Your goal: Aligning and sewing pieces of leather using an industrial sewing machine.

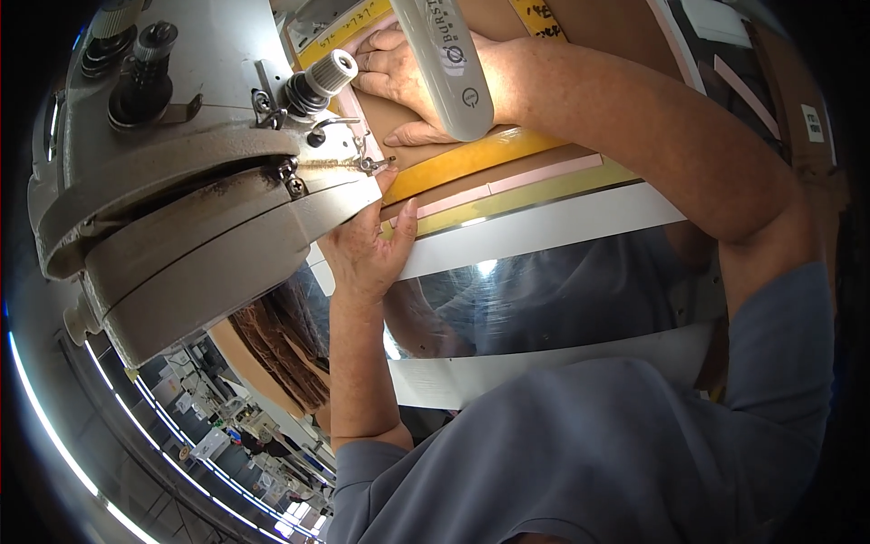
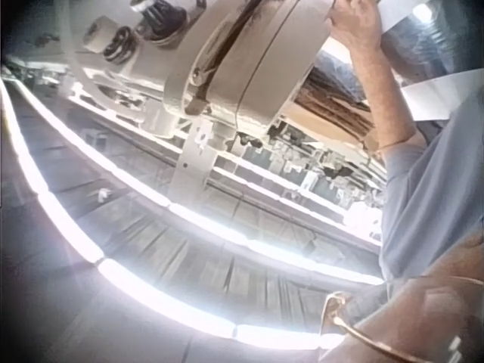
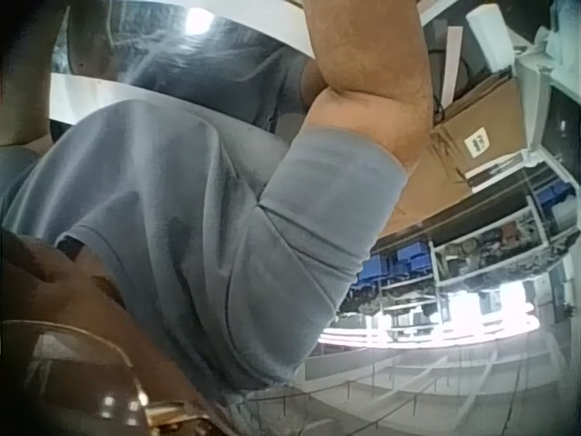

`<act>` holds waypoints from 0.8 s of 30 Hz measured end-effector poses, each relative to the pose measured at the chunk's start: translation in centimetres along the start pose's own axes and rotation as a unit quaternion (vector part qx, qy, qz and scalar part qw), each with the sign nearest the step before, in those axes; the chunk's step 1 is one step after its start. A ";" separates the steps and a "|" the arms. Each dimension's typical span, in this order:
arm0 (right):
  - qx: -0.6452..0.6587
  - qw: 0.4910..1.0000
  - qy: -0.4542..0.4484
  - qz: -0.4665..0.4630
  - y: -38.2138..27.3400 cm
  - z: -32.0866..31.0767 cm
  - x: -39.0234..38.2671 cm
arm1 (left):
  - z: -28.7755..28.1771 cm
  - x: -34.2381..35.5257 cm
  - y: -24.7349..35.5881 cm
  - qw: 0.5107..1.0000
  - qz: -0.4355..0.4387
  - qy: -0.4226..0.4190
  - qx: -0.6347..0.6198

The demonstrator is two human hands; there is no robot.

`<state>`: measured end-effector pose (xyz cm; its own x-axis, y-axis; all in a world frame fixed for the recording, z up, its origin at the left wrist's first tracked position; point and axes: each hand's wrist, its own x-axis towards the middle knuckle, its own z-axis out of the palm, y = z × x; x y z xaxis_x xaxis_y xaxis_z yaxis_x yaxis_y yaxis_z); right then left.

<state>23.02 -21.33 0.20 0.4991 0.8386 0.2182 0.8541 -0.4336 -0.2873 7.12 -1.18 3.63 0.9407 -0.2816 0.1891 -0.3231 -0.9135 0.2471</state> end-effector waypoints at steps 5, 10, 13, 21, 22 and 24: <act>0.100 0.992 -0.082 0.006 1.0 0.5 -0.1 | -0.5 0.6 0.2 1.000 0.017 -0.007 -0.017; 0.058 0.997 -0.041 -0.014 1.1 -0.6 -1.2 | -0.8 0.5 0.6 1.000 0.008 -0.018 -0.020; 0.057 0.998 -0.007 -0.034 1.1 -0.8 -1.0 | -1.2 0.5 0.9 0.999 -0.010 -0.035 0.002; 0.006 0.995 0.077 -0.055 1.2 0.4 -0.5 | 0.2 -0.2 3.0 0.999 0.014 0.037 0.023; 0.006 0.995 0.077 -0.057 1.2 0.4 -0.5 | 0.4 -0.4 3.6 0.999 0.004 0.035 0.025; 0.030 0.997 0.059 -0.049 1.1 -0.1 -0.5 | 0.9 -0.4 4.3 0.999 -0.010 0.037 0.023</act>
<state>23.74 -22.24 -0.12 0.4300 0.8303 0.3544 0.8911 -0.3274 -0.3143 5.47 -5.22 3.74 0.9364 -0.2416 0.2544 -0.2969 -0.9320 0.2078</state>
